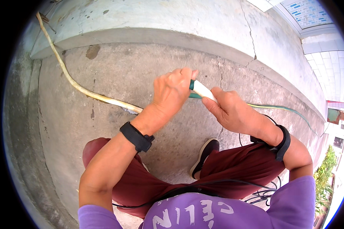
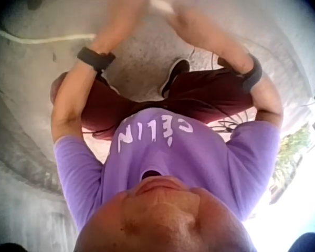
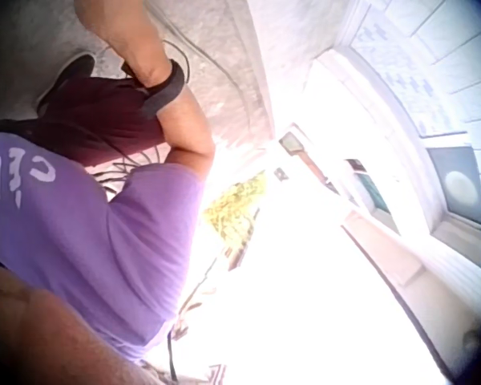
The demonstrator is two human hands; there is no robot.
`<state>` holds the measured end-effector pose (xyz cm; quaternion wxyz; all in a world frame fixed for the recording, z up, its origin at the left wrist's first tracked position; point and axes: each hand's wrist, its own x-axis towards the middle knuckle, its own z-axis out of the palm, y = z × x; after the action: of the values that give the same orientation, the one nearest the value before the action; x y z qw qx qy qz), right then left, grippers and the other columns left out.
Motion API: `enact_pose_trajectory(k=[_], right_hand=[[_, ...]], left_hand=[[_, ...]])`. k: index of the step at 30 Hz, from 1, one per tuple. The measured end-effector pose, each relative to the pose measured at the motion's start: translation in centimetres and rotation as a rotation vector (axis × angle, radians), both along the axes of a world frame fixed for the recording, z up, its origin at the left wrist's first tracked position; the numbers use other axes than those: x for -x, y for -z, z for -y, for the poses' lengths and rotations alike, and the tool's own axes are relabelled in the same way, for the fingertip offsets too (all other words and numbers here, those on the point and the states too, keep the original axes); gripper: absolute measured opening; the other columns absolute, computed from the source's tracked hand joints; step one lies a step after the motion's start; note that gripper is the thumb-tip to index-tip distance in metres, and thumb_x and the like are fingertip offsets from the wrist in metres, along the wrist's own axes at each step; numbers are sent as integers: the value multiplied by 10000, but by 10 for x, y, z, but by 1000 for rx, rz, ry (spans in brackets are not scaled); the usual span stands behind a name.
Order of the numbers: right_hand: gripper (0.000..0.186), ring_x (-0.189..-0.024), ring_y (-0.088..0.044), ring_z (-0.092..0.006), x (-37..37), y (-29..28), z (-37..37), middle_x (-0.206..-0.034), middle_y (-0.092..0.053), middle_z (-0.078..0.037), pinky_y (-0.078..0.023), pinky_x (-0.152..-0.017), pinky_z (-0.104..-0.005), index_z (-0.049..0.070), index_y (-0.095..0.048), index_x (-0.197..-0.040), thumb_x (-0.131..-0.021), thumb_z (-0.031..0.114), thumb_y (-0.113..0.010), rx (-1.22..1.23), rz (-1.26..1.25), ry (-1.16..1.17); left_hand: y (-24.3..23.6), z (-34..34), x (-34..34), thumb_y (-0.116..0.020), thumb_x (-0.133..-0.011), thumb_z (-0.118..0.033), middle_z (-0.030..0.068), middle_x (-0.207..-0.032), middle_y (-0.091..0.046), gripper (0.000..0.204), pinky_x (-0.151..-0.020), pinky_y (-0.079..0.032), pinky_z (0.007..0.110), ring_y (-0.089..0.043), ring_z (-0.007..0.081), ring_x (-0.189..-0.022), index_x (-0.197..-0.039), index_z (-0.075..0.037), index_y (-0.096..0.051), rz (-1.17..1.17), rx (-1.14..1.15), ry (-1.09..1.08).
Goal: The person uses pliers to remove a component from a white pipe and then attaches the pipe to the end of a garden hose.
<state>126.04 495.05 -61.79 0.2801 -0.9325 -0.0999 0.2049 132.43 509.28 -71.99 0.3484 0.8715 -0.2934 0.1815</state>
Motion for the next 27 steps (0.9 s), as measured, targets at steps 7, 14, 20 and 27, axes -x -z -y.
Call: enact_pose_trajectory(k=[7,14,20,27], right_hand=[[258,-436,-535,-326,7,19,10,-540,-527,-167,-421,-386,-400,-14,-426,-809,-883,220,-506,251,290,-143],[260,-416,-523,-258,-7,12,15,-546,-496,-101,-418,-368,-339,30,-408,-808,-877,257,-514,419,497,-357],[248,-447,-524,-248,5,2,18,-611,-491,-96,-416,-381,-336,39,-427,-824,-863,258,-537,395,432,-404],[272,-455,-507,-226,18,-12,26,-606,-458,-74,-420,-386,-326,52,-439,-774,-842,283,-566,294,456,-465]], left_hand=[[-4,-9,3,-683,-754,-204,60,-522,-496,242,-430,-374,313,-485,186,-451,-696,-36,-520,-276,-21,240],[-23,-27,-19,-698,-748,-267,28,-539,-537,270,-460,-394,269,-496,108,-482,-760,-9,-617,-1067,139,561],[-25,-20,-9,-691,-770,-227,-2,-525,-543,213,-457,-369,224,-499,40,-477,-715,-30,-634,-1166,134,721],[-38,-12,13,-699,-694,-158,33,-493,-493,174,-446,-347,263,-419,76,-457,-661,-16,-604,-940,183,764]])
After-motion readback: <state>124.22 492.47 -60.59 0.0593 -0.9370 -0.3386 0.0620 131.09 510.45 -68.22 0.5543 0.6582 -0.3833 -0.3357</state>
